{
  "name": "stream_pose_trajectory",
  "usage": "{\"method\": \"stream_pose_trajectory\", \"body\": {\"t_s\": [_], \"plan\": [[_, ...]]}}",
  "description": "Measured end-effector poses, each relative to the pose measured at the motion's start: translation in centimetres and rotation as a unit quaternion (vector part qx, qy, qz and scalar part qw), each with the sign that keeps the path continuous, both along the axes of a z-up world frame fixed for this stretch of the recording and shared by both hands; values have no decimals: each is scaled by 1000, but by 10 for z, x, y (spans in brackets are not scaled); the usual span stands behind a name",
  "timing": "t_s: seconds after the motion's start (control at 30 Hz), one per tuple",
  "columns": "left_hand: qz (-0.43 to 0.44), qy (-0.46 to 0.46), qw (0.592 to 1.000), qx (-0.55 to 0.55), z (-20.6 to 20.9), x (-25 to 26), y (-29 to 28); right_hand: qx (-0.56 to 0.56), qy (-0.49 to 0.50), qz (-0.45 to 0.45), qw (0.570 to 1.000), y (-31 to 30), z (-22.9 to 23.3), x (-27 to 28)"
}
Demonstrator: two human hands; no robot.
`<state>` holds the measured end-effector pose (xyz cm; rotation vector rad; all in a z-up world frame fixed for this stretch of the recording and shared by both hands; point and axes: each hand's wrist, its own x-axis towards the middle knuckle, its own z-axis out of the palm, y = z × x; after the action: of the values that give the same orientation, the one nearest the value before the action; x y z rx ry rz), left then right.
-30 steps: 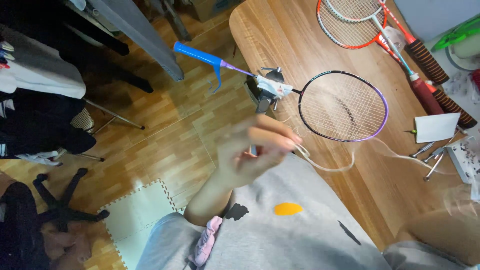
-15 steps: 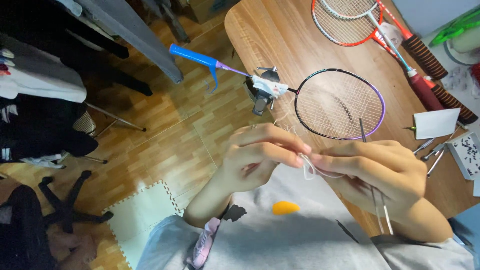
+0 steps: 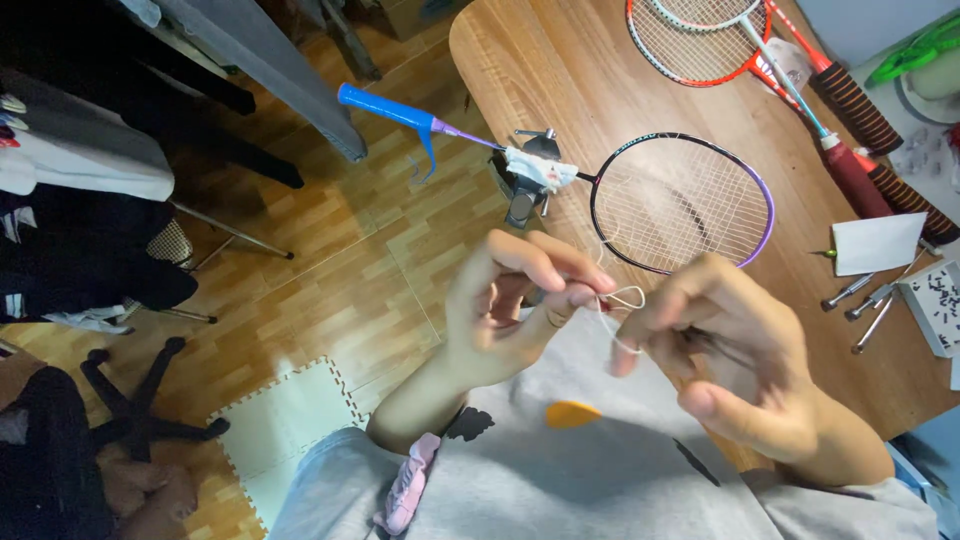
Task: Weaving a string through the grommets of a badminton racket frame held in a tensioner.
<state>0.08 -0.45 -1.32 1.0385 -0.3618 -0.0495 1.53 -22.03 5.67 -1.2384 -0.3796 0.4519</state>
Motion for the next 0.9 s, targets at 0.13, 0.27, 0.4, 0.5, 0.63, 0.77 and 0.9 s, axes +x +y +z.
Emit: {"method": "stream_pose_trajectory", "body": {"t_s": [0.13,0.27,0.4,0.5,0.63,0.77,0.9], "plan": [[-8,-53,998,19,0,1,0,-224,-80,-50,970,-12,-37,-6],[-29,-48,998,12,-1,2,5,-204,-127,-81,967,-3,-31,-4],[11,-26,999,25,12,7,1,-247,-194,-134,940,2,-26,-5],[98,28,987,127,20,2,2,-292,-262,-202,897,9,-20,-5],[-10,194,970,144,37,-10,12,-281,-372,-219,857,15,-10,3],[-87,198,976,-28,42,-10,6,-276,-418,-202,842,16,-14,4],[-76,157,981,-83,21,-14,2,-276,-454,-211,820,17,-17,1]]}}
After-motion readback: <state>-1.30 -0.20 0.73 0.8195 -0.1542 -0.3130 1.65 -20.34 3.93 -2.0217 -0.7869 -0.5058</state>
